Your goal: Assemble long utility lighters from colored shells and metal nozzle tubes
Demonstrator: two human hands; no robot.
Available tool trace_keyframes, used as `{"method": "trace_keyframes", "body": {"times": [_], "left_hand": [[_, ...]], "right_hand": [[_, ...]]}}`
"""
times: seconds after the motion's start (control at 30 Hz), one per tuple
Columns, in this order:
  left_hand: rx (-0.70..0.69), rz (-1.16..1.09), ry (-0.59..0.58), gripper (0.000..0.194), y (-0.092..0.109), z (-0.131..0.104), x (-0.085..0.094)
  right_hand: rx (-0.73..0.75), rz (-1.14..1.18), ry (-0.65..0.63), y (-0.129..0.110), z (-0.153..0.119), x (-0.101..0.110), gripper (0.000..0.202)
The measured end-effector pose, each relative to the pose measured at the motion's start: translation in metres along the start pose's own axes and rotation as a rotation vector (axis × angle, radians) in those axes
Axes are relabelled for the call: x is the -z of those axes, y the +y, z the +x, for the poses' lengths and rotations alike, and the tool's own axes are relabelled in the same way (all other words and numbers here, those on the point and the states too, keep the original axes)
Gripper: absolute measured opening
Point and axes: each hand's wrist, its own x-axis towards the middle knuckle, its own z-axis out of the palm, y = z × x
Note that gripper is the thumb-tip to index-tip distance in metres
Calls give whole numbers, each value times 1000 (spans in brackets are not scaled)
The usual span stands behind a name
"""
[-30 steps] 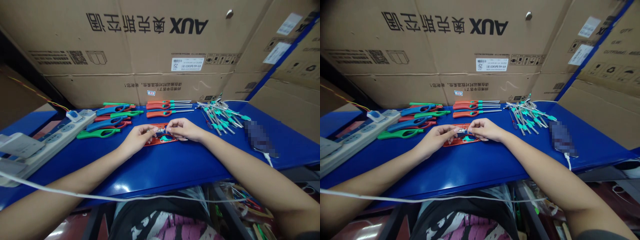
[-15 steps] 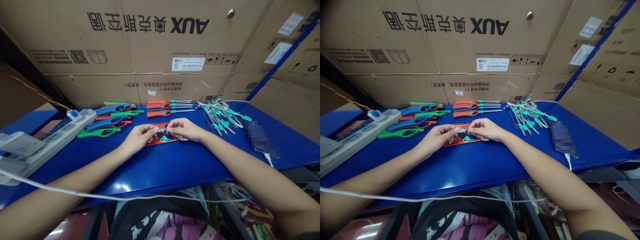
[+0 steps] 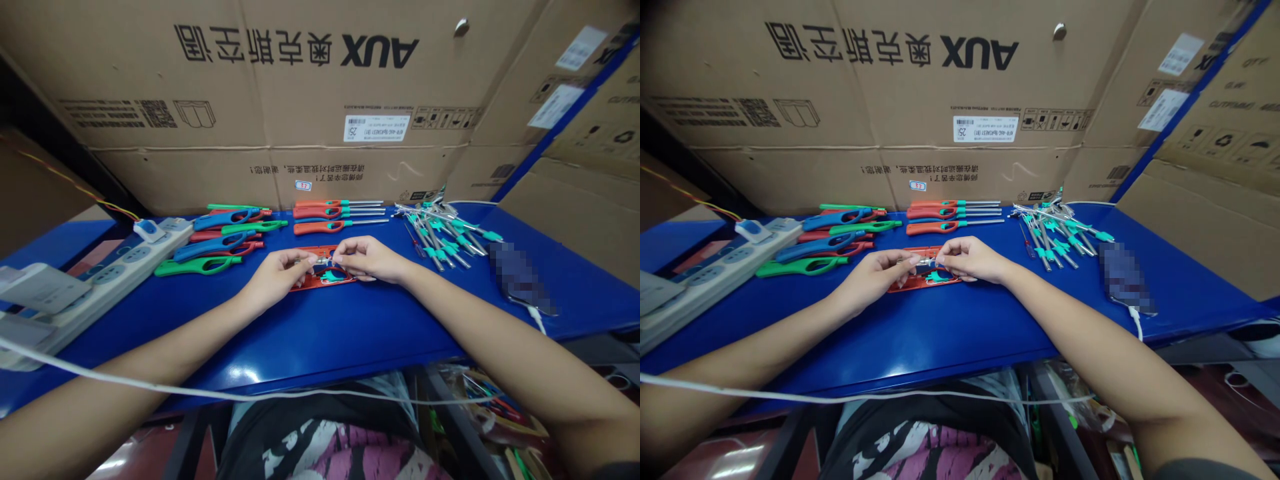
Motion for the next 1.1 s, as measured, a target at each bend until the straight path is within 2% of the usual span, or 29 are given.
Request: {"method": "trace_keyframes", "body": {"times": [0.3,0.77,1.1], "left_hand": [[-16,-23,0,48,0,-1,-2],[-31,-11,18,40,-3,-2,-5],[-50,3,41,45,-9,-5,-8]], "right_hand": [[-11,8,21,0,0,-1,31],[-2,20,42,2,2,-4,32],[-12,-30,65,2,2,-5,33]]}}
